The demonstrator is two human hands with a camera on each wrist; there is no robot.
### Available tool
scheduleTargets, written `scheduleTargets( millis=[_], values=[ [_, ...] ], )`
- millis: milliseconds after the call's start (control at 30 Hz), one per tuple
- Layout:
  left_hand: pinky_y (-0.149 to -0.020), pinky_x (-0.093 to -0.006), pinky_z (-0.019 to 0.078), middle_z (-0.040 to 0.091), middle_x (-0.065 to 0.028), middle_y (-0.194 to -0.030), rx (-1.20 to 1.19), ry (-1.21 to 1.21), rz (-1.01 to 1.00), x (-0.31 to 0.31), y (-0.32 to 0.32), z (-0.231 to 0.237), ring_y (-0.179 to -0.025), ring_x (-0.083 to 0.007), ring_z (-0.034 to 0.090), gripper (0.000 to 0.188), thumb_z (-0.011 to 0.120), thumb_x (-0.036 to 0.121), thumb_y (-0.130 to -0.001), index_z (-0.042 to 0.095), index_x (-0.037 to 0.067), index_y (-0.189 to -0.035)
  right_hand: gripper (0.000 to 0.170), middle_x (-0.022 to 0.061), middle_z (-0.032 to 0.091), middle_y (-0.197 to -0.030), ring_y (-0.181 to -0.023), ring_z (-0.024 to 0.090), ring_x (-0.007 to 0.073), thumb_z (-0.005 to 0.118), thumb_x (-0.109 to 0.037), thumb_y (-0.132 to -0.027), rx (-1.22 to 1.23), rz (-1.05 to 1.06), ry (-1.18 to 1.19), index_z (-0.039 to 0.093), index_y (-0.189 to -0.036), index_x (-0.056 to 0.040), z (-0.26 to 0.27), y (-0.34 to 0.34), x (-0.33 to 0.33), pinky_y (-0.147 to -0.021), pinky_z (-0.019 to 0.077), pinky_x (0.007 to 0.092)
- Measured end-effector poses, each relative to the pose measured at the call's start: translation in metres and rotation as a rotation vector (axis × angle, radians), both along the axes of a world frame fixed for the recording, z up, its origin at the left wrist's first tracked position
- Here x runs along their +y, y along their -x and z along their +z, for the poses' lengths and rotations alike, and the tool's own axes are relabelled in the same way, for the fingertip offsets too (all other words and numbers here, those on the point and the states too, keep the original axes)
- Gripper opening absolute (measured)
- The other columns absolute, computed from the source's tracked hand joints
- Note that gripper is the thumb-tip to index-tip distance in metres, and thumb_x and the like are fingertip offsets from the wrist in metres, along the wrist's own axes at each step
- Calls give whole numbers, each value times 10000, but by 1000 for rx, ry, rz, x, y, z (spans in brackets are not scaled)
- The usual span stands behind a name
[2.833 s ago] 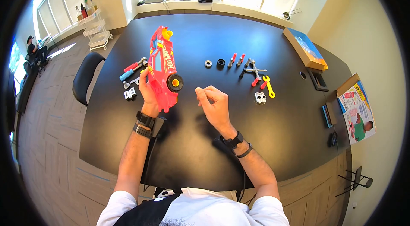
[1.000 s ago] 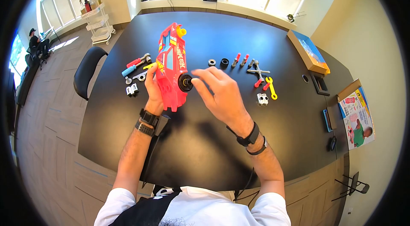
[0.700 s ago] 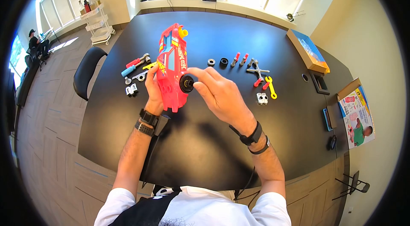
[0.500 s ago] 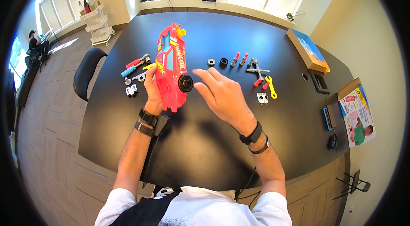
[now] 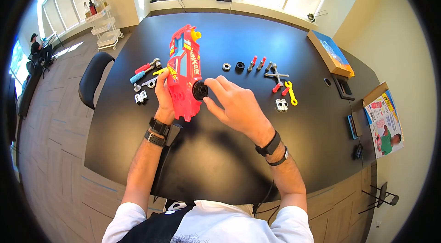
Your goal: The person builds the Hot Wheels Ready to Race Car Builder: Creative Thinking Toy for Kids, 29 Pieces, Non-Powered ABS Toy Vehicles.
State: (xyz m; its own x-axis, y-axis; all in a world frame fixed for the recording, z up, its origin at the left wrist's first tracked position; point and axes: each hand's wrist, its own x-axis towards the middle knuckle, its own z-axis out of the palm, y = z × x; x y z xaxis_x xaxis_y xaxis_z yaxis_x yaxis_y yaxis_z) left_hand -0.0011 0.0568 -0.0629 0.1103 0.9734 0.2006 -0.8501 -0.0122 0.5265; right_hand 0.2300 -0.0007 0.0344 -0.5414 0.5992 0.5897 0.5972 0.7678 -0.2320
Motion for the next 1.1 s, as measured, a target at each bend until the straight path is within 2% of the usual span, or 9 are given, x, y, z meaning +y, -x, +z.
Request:
scheduleTargets(
  millis=[300, 500, 567, 600, 667, 700, 800, 900, 1100],
  values=[
    [-984, -408, 600, 711, -133, -1297, 42, 2, 11, 0, -3, 0, -1115, -241, 728, 549, 558, 467, -1074, 565, 37, -1414, 236, 80, 580, -987, -918, 702, 252, 719, -162, -995, -210, -67, -129, 579, -1162, -69, -15, 6, 4, -646, 598, 394],
    [-986, -406, 599, 713, -132, -1299, 17, -5, 36, -4, -5, 7, -1129, -245, 729, 550, 554, 457, -1075, 564, 30, -1421, 322, 69, 674, -1148, -975, 728, 253, 713, -230, -1048, 17, -2, -8, 573, -1270, -44, -22, -1, 3, -728, 620, 394],
    [-986, -407, 599, 712, -134, -1303, 16, 0, 50, -4, -5, 7, -1133, -247, 729, 558, 554, 459, -1075, 561, 28, -1429, 323, 102, 760, -1134, -960, 767, 241, 664, -300, -1106, 506, 78, 284, 642, -1213, 3, -27, 9, -5, -789, 628, 400],
    [-987, -407, 599, 712, -135, -1307, 15, 5, 64, -4, -5, 8, -1138, -249, 730, 565, 553, 460, -1075, 559, 25, -1436, 323, 102, 760, -1134, -960, 767, 241, 664, -300, -1106, 507, 78, 284, 642, -1213, 3, -32, -2, 0, -789, 628, 400],
    [-993, -409, 597, 711, -136, -1312, 22, -11, 56, 0, 0, 2, -1144, -249, 728, 569, 551, 461, -1076, 557, 25, -1441, 474, 129, 791, -902, -877, 782, 240, 603, -381, -1146, 444, 400, 634, 734, -980, 43, -37, -28, 12, -787, 620, 386],
    [-999, -410, 594, 710, -137, -1316, 27, -29, 48, 2, 3, -2, -1151, -250, 727, 573, 549, 462, -1078, 555, 24, -1446, 643, 101, 705, -639, -802, 773, 246, 545, -412, -1168, 502, 218, 826, 741, -757, 42, -33, -31, 4, -743, 608, 385],
    [-1010, -413, 587, 709, -134, -1320, 2, -22, 31, 3, 3, -1, -1166, -247, 722, 570, 548, 464, -1078, 561, 25, -1441, 672, 79, 712, -643, -732, 742, 191, 565, -457, -1153, 516, 139, 791, 753, -732, 32, -34, -35, 5, -673, 577, 337],
    [-1012, -414, 586, 708, -135, -1327, 32, -8, 56, 0, 1, 0, -1171, -249, 719, 573, 548, 465, -1079, 560, 24, -1444, 579, 57, 712, -641, -641, 696, 129, 665, -472, -1100, 390, -31, 781, 794, -828, 23, -37, -31, 5, -617, 543, 304],
    [-1080, -414, 541, 697, -121, -1364, 65, 25, 88, -3, -6, 2, -1222, -241, 693, 563, 560, 449, -1074, 565, 31, -1451, 466, 49, 781, -738, -591, 676, 85, 835, -439, -976, 352, -18, 759, 826, -1052, 20, -34, -4, -6, -600, 542, 277]
  ],
)
